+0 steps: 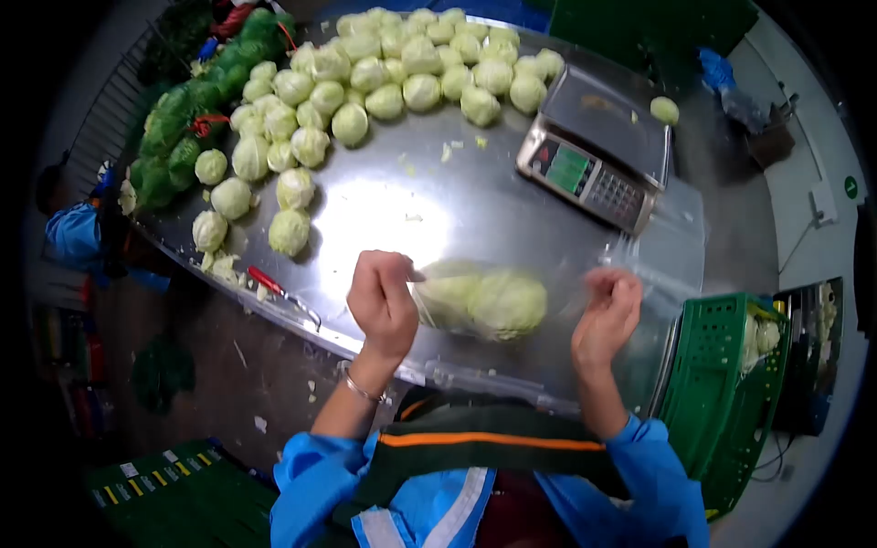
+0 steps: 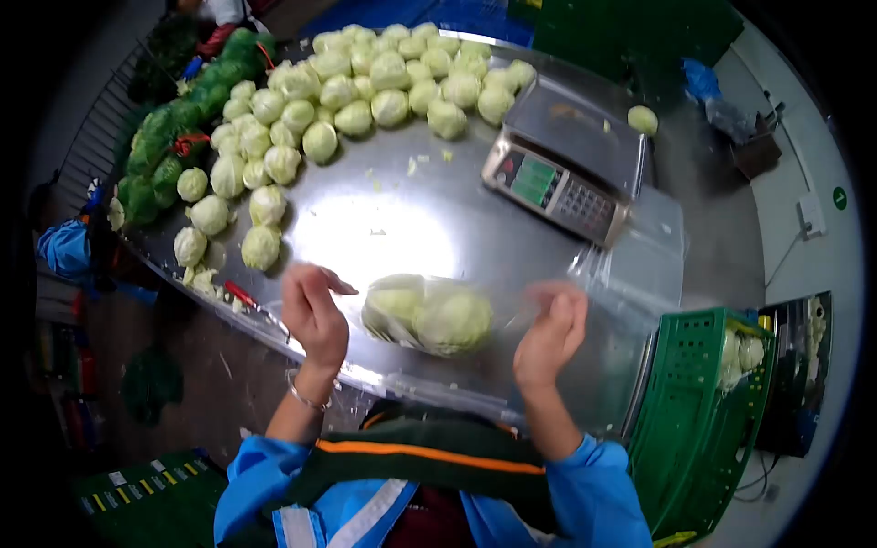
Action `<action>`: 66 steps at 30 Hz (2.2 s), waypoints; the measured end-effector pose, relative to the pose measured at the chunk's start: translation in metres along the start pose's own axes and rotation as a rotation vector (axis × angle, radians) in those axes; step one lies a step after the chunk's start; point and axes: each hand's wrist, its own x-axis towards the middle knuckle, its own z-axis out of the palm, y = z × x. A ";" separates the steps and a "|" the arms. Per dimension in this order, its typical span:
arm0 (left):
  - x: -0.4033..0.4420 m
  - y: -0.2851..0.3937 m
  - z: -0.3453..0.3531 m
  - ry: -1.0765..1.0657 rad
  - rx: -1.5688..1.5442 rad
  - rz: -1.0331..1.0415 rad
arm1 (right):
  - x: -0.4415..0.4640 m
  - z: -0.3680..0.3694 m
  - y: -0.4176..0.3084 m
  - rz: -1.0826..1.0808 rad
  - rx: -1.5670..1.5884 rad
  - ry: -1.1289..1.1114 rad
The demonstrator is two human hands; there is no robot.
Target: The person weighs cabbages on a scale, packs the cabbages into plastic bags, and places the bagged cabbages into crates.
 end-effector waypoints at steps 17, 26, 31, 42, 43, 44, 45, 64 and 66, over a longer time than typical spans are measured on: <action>-0.001 -0.032 -0.011 0.000 0.237 0.182 | 0.018 0.011 0.050 0.062 -0.095 0.057; -0.012 -0.080 0.011 -0.085 0.316 -0.192 | 0.043 -0.013 0.118 -0.001 -0.606 -0.103; -0.073 -0.090 -0.003 -0.175 0.307 -0.534 | 0.000 -0.060 0.123 0.515 -0.494 -0.175; -0.157 -0.123 -0.031 -0.330 0.448 -0.718 | -0.065 -0.126 0.144 1.139 -0.860 -0.820; -0.155 -0.124 -0.032 -0.349 0.455 -0.742 | -0.069 -0.120 0.145 1.109 -0.909 -0.839; -0.153 -0.126 -0.034 -0.373 0.509 -0.692 | -0.068 -0.115 0.146 1.072 -0.959 -0.858; -0.153 -0.132 -0.038 -0.393 0.562 -0.644 | -0.066 -0.119 0.148 0.917 -1.085 -1.020; -0.017 -0.153 0.011 -1.594 0.386 0.370 | -0.092 -0.063 0.137 0.651 -0.606 -0.513; -0.003 -0.154 0.027 -1.621 0.195 0.110 | -0.073 -0.046 0.137 1.030 -0.503 -0.200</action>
